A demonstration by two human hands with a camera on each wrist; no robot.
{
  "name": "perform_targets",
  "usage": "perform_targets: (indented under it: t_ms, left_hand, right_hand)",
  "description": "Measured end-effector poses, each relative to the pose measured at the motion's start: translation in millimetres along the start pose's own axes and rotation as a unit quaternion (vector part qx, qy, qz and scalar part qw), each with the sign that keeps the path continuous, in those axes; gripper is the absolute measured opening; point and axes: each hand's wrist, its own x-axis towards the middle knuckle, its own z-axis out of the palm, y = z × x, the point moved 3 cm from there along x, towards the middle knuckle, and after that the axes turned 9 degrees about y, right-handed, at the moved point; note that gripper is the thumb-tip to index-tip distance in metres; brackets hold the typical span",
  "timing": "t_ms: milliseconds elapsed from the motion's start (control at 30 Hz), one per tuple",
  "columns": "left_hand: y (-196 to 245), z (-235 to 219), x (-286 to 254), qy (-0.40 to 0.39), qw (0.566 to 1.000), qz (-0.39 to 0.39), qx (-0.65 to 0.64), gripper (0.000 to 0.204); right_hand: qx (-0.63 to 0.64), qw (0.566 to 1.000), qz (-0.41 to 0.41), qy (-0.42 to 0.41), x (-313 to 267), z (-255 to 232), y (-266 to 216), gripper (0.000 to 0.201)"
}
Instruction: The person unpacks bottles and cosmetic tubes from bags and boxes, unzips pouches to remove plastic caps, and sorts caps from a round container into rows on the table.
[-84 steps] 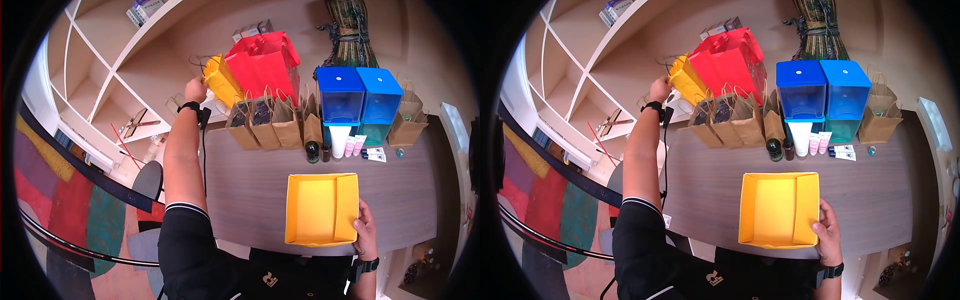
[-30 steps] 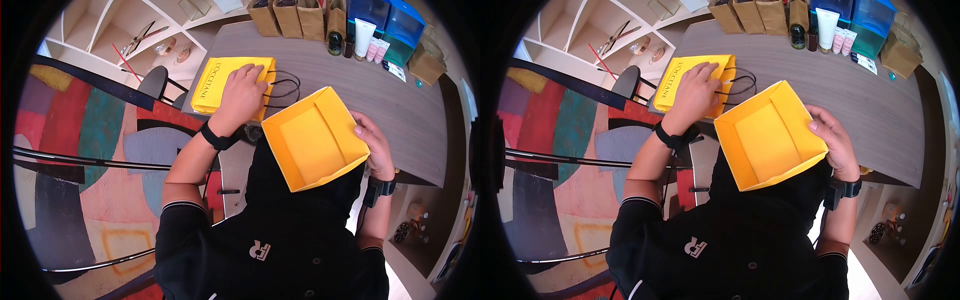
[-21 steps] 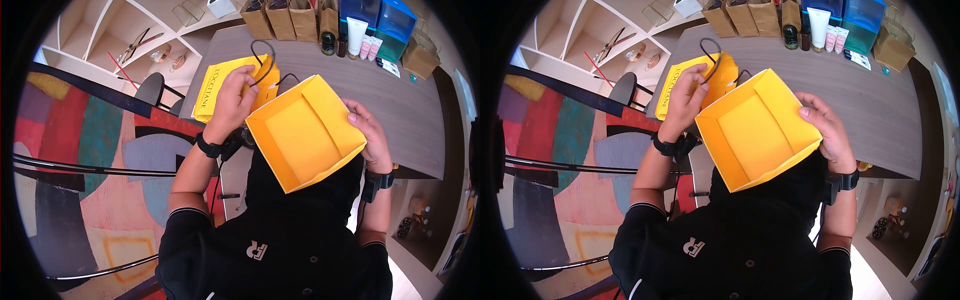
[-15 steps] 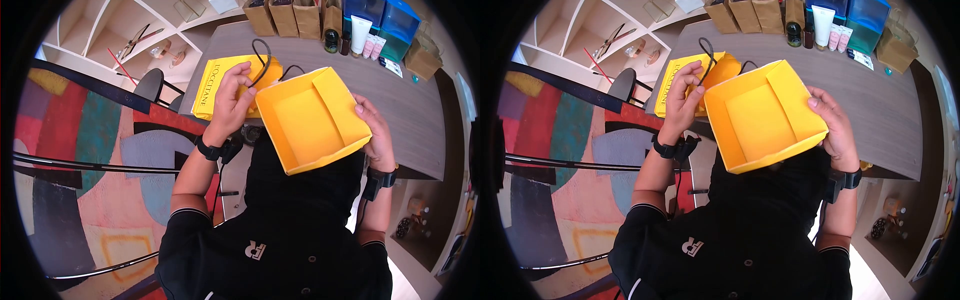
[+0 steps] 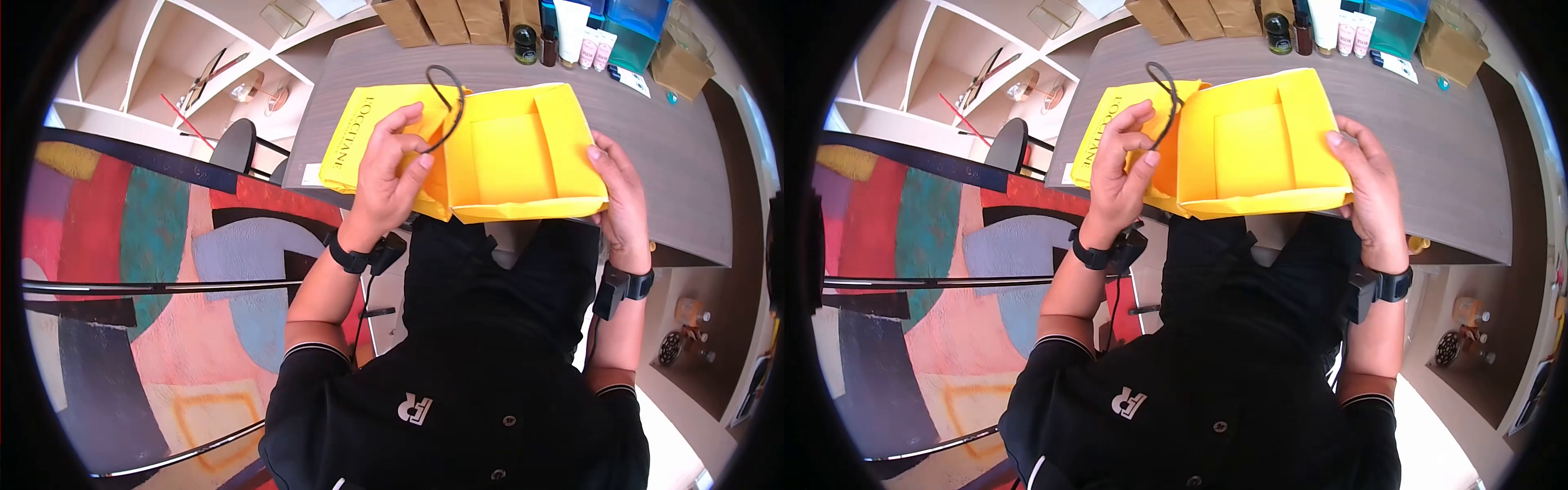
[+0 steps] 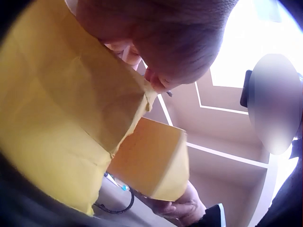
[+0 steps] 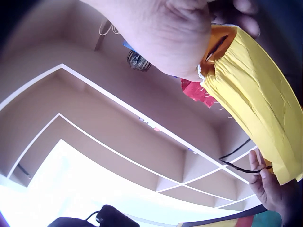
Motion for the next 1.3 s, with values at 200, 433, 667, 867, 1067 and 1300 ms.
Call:
perform_targets:
  t_ms: [200,433,667,867,1067,1300]
  left_hand:
    - [15.1,11.8,-1.6,-0.047,0.999,0.004,-0.014,0.009]
    - [17.8,7.0,0.0,-0.055,0.997,-0.014,-0.045,0.009]
    - [26.7,4.7,-2.6,-0.088,0.996,-0.013,-0.023,0.010]
    - [31.7,8.0,-6.6,-0.075,0.997,-0.003,-0.010,0.008]
    - [37.2,23.7,-11.1,-0.038,0.998,0.009,-0.045,0.009]
    - [49.3,38.1,-2.2,0.028,0.991,0.064,-0.112,0.011]
  right_hand:
    - [-0.013,0.999,-0.013,0.043,0.6,15.7,7.9,0.051]
    - [0.007,0.997,0.005,0.079,-7.7,8.3,20.9,0.051]
    - [0.073,0.992,0.035,0.092,-16.3,2.0,30.2,0.042]
    - [0.068,0.996,0.025,0.057,-14.5,4.9,37.3,0.049]
    - [0.018,0.995,-0.067,0.074,-30.7,39.3,33.4,0.049]
    - [-0.218,0.931,-0.283,-0.071,-47.1,87.0,20.5,0.049]
